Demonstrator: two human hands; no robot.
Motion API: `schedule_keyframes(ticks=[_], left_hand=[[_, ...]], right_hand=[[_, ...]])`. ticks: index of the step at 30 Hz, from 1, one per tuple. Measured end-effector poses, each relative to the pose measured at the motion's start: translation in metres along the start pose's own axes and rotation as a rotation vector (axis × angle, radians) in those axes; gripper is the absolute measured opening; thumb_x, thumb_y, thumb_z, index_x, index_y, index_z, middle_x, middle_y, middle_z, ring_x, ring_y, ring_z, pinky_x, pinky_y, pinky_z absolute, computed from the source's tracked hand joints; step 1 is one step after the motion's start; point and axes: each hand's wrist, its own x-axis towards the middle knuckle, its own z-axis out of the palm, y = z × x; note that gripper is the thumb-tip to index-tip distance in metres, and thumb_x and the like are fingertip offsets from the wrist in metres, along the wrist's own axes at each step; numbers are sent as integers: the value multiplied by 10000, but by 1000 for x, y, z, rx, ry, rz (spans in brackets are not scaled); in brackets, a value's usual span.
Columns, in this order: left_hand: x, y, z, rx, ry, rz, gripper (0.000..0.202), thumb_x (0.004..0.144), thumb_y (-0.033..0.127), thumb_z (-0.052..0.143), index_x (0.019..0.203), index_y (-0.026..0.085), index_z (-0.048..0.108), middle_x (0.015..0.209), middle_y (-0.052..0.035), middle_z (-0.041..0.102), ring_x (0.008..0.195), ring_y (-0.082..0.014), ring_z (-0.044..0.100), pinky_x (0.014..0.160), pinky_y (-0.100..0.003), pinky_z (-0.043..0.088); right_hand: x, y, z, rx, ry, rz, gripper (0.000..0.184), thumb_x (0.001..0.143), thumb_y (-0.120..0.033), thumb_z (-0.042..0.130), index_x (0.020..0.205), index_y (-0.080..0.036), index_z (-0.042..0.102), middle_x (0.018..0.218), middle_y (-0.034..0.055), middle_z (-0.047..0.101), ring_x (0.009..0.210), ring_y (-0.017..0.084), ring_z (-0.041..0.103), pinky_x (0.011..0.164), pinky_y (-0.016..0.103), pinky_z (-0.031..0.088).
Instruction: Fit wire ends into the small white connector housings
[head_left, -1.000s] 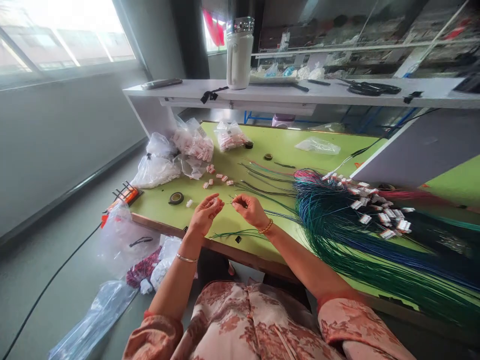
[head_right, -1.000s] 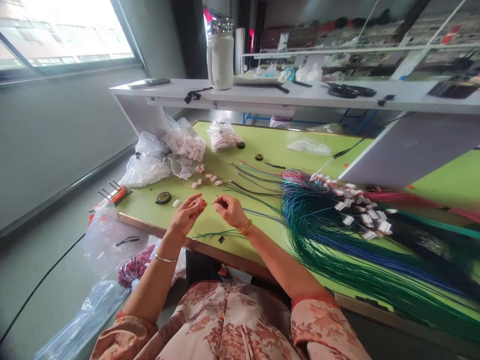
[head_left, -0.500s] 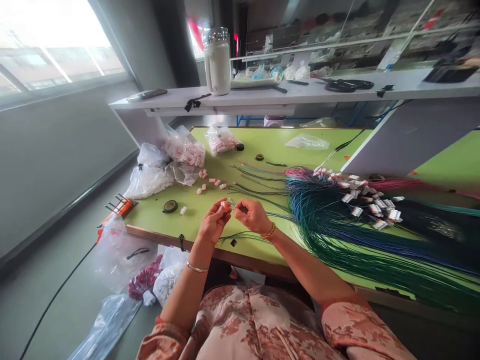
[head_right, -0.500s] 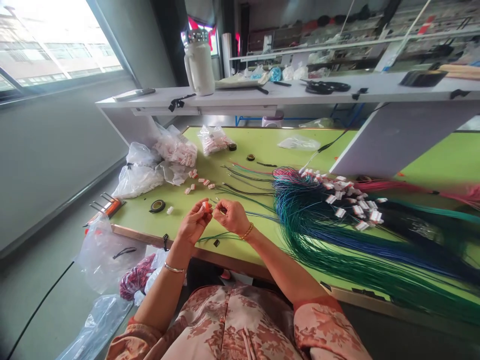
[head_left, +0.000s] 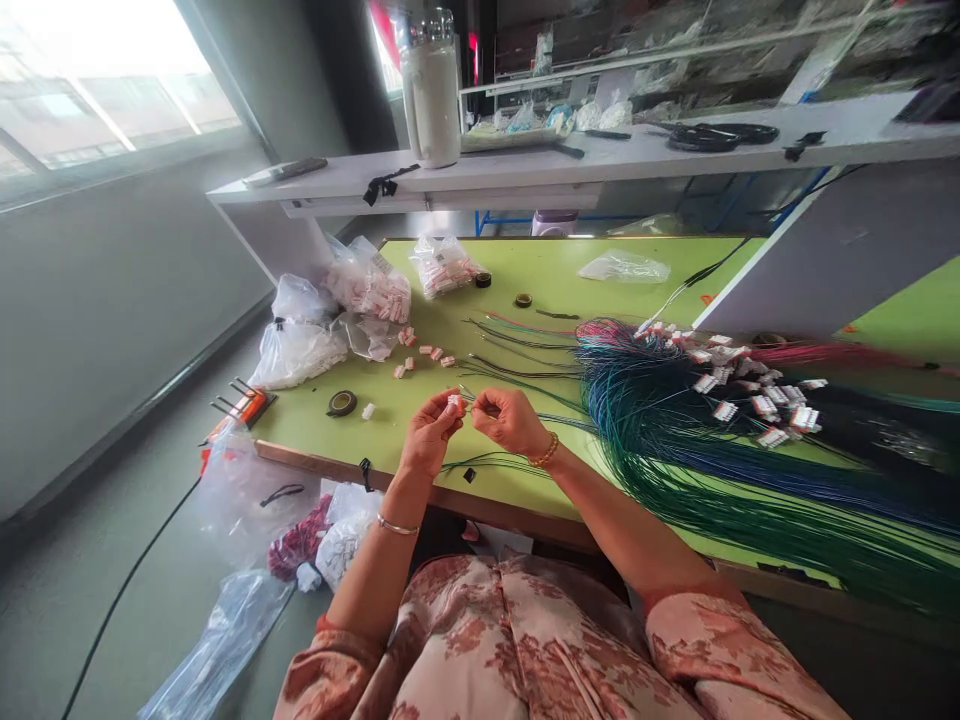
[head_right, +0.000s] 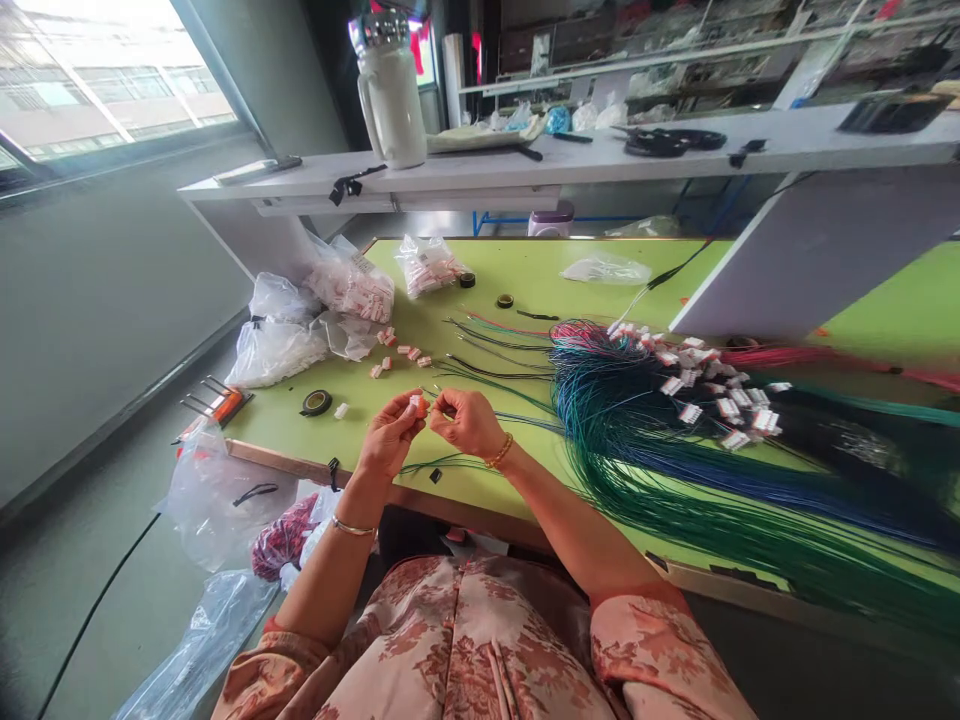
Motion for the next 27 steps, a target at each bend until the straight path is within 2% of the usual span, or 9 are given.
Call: schedule_keyframes(ticks=[3,7,14,17,19,21,23,25,27], left_hand=[[-3,-5,5,37,64,29,432,547,338,895,901,163,719,826,-31,716,711,-85,630,666,-203,471],[-4,-7,8,59,133,62,444,517,372,900,863,164,713,804,-23,715,702,-88,630,687,-223,477],[-6,-7,-1,84,169,41,479,498,379,907,867,152,702,791,-22,713,667,-81,625,640,-205,466],[-12,-11,-8,114,193,36,471,509,378,905,857,140,697,778,-21,711,674,-84,634,647,-201,477],[-15,-12,-14,121,202,18,464,512,363,905,858,132,698,780,-27,713,674,-87,637,648,-201,483],[-17,-11,-22,116,197,-6,457,525,340,903,875,126,703,787,-36,717,669,-85,635,643,-198,483],[-17,-9,-29,101,189,-20,444,544,315,898,895,122,706,790,-44,718,665,-82,631,644,-197,483],[-15,-7,-35,84,187,-29,428,558,296,893,902,121,708,789,-47,718,668,-81,629,653,-199,487],[-14,-7,-38,73,185,-44,413,564,286,889,900,125,709,794,-48,718,673,-82,628,660,-204,492]], right_hand=[[0,4,4,37,-19,14,169,764,-309,531,659,-177,539,566,-22,523,518,86,392,514,220,297],[1,7,8,-20,-50,-7,151,783,-296,525,697,-174,549,587,-16,536,522,88,392,523,224,286],[-5,3,18,-157,-112,-21,152,835,-262,493,726,-176,554,559,-28,497,498,91,356,520,227,258],[-9,2,28,-270,-128,-46,106,811,-217,516,720,-175,552,612,-5,541,536,102,385,545,235,271],[-6,6,29,-276,-194,-63,88,795,-198,529,723,-171,572,638,2,567,555,103,404,556,234,279],[2,15,22,-197,-273,-41,118,817,-219,526,750,-167,609,634,-7,581,558,99,425,559,223,295],[15,31,9,-135,-263,17,182,859,-260,506,785,-163,641,652,-10,608,576,96,460,575,212,323],[28,49,-5,-214,-160,116,187,864,-263,519,797,-161,659,703,2,646,608,98,496,596,214,339],[37,64,-13,-373,-169,216,116,816,-245,594,782,-167,673,739,15,673,631,106,519,598,224,332]])
